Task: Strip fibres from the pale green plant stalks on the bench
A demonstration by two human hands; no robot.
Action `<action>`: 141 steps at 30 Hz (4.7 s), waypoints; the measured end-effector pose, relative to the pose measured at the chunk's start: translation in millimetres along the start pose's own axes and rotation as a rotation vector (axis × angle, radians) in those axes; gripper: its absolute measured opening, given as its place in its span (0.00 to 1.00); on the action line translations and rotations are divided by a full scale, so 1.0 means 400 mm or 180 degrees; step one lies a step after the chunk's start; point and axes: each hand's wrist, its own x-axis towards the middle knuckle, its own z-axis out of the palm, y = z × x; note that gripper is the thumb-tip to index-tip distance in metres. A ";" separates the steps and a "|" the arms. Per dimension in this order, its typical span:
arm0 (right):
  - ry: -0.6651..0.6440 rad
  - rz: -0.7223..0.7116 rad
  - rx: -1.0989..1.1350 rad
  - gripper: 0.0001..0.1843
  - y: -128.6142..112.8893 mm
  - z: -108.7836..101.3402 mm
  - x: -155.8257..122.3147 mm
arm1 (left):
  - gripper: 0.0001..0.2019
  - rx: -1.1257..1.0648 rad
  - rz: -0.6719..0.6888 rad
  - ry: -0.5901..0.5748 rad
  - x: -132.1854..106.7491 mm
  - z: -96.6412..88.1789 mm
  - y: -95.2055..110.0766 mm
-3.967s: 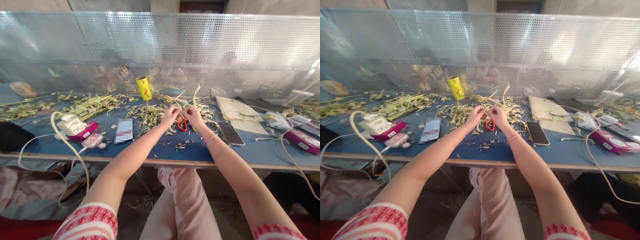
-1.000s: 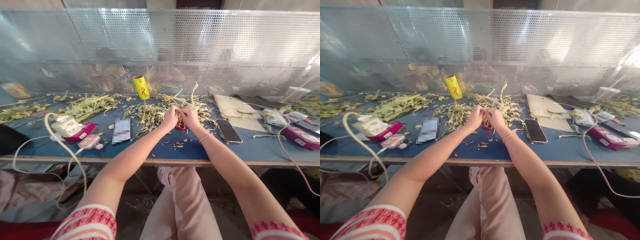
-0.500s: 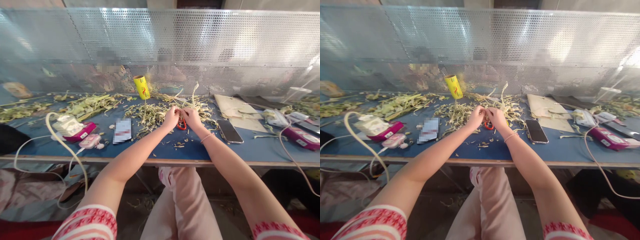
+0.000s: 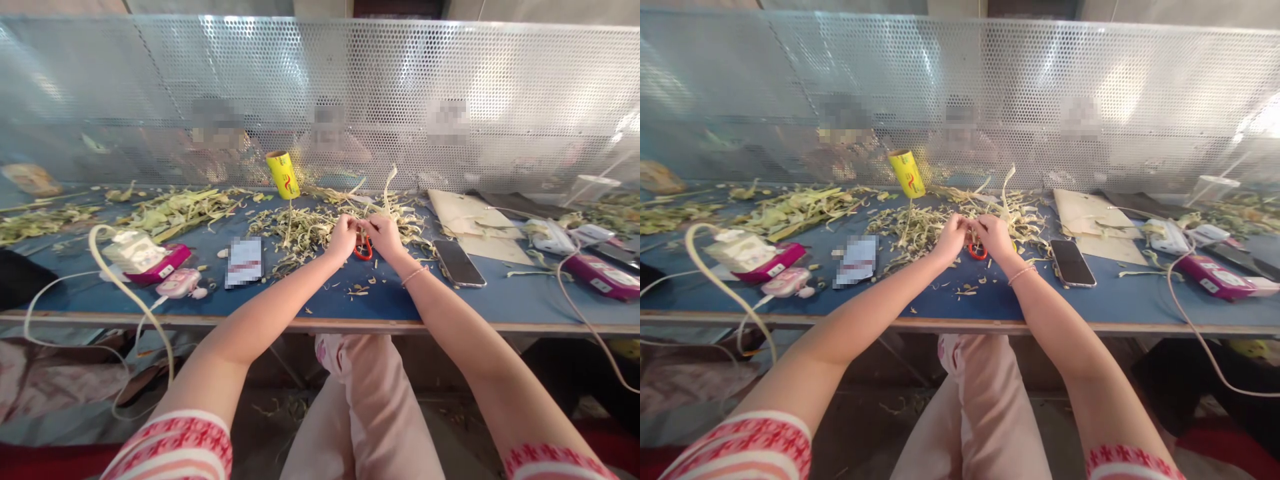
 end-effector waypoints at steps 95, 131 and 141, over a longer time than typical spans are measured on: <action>-0.0211 0.0934 0.2228 0.23 -0.004 0.008 0.006 | 0.11 -0.0911 0.0735 -0.0388 0.033 -0.032 -0.021; 0.0023 0.1187 0.1788 0.20 0.005 0.012 0.009 | 0.10 -0.0481 0.0610 -0.0320 0.032 -0.038 -0.024; 0.0140 0.1376 0.2349 0.22 0.006 0.021 0.006 | 0.09 0.0216 0.1032 -0.0418 0.017 -0.046 0.002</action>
